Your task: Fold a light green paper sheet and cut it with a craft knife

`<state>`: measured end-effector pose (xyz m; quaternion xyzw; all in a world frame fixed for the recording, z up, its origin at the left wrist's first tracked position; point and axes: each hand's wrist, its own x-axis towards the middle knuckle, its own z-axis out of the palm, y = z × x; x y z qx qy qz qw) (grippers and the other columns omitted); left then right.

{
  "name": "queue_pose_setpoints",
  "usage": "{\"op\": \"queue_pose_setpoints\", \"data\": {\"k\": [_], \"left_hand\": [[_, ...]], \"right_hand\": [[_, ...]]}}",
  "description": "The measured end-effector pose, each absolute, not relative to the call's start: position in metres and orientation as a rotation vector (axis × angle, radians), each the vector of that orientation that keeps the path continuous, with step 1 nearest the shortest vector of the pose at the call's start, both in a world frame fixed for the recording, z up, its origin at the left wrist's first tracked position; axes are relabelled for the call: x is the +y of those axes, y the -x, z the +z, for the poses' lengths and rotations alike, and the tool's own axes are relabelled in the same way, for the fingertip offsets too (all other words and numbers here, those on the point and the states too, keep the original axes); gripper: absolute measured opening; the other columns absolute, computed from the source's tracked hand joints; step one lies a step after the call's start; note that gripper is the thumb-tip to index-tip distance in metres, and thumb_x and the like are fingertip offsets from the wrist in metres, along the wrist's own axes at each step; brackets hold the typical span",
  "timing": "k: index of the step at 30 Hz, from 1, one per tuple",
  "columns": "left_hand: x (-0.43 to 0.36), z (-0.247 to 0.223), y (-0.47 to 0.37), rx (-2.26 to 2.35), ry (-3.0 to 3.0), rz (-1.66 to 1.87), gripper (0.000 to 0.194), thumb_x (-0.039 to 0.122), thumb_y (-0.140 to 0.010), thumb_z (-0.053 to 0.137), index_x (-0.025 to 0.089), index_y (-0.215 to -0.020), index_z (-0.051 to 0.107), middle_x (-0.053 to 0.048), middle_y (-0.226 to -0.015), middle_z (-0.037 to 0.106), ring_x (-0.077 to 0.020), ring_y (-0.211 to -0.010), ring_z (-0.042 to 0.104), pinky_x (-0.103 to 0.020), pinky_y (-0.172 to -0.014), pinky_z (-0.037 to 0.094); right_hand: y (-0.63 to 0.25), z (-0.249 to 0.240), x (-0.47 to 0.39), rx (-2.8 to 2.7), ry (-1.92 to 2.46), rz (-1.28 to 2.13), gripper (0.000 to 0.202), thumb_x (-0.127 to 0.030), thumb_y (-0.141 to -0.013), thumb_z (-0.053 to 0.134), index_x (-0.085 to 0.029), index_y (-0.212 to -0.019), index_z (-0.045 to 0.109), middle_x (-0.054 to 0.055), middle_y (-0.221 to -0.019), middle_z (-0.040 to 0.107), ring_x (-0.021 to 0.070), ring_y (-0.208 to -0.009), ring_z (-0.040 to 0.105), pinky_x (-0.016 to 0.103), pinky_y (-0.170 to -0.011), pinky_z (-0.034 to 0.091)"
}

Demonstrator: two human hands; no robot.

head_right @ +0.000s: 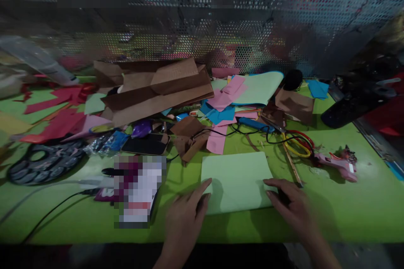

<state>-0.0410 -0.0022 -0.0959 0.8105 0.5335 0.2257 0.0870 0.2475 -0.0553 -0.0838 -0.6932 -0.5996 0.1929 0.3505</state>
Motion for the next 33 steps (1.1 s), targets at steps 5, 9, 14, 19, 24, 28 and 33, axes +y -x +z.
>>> {"op": "queue_pose_setpoints", "data": {"k": [5, 9, 14, 19, 24, 28, 33], "left_hand": [[0.004, -0.086, 0.041, 1.574, -2.488, 0.61, 0.032, 0.018, -0.096, 0.051, 0.026, -0.122, 0.067, 0.002, -0.077, 0.076, -0.0172, -0.058, 0.067, -0.032, -0.061, 0.046], [0.005, -0.084, 0.041, 1.57, -2.5, 0.592, 0.031, 0.019, -0.097, 0.049, 0.025, -0.121, 0.068, 0.001, -0.073, 0.075, -0.0173, -0.057, 0.067, -0.032, -0.059, 0.047], [0.004, -0.086, 0.041, 1.554, -2.481, 0.531, 0.033, 0.019, -0.096, 0.051, 0.025, -0.126, 0.065, 0.0, -0.081, 0.077, -0.0183, -0.062, 0.069, -0.033, -0.061, 0.048], [0.004, -0.094, 0.045, 1.566, -2.5, 0.513, 0.034, 0.02, -0.096, 0.053, 0.028, -0.127, 0.065, 0.001, -0.084, 0.077, -0.0179, -0.064, 0.069, -0.032, -0.063, 0.048], [0.007, -0.101, 0.053, 1.564, -2.65, 0.51, 0.035, 0.027, -0.098, 0.052, 0.029, -0.13, 0.065, 0.0, -0.077, 0.076, -0.0185, -0.059, 0.067, -0.031, -0.06, 0.047], [0.012, -0.103, 0.057, 1.531, -2.708, 0.542, 0.036, 0.032, -0.098, 0.052, 0.03, -0.132, 0.065, 0.0, -0.074, 0.076, -0.0191, -0.054, 0.065, -0.03, -0.058, 0.048], [0.016, -0.103, 0.062, 1.491, -2.696, 0.428, 0.038, 0.032, -0.096, 0.053, 0.033, -0.133, 0.064, 0.0, -0.088, 0.08, -0.0187, -0.058, 0.069, -0.029, -0.056, 0.05]], "right_hand": [[-0.248, -0.085, -0.056, -1.547, 1.796, 0.506, 0.023, -0.042, -0.085, 0.066, -0.027, -0.099, 0.077, 0.005, -0.097, 0.078, 0.0235, -0.086, 0.074, 0.032, -0.076, 0.062], [-0.248, -0.085, -0.058, -1.551, 1.787, 0.498, 0.021, -0.041, -0.086, 0.066, -0.028, -0.099, 0.076, 0.005, -0.096, 0.078, 0.0237, -0.084, 0.074, 0.033, -0.074, 0.062], [-0.248, -0.089, -0.059, -1.539, 1.775, 0.507, 0.023, -0.043, -0.087, 0.065, -0.029, -0.101, 0.076, 0.006, -0.097, 0.078, 0.0254, -0.084, 0.074, 0.036, -0.075, 0.061], [-0.247, -0.09, -0.059, -1.562, 1.79, 0.498, 0.021, -0.039, -0.088, 0.064, -0.028, -0.102, 0.075, 0.005, -0.098, 0.077, 0.0247, -0.088, 0.073, 0.035, -0.078, 0.06], [-0.24, -0.081, -0.057, -1.56, 1.78, 0.514, 0.019, -0.034, -0.09, 0.061, -0.026, -0.102, 0.074, 0.006, -0.096, 0.076, 0.0225, -0.089, 0.071, 0.033, -0.077, 0.057], [-0.237, -0.078, -0.054, -1.567, 1.774, 0.523, 0.018, -0.03, -0.091, 0.06, -0.024, -0.102, 0.073, 0.006, -0.093, 0.075, 0.0215, -0.088, 0.07, 0.032, -0.076, 0.056], [-0.236, -0.076, -0.053, -1.58, 1.752, 0.523, 0.015, -0.028, -0.091, 0.059, -0.023, -0.099, 0.071, 0.006, -0.091, 0.074, 0.0206, -0.085, 0.069, 0.031, -0.074, 0.055]]}}
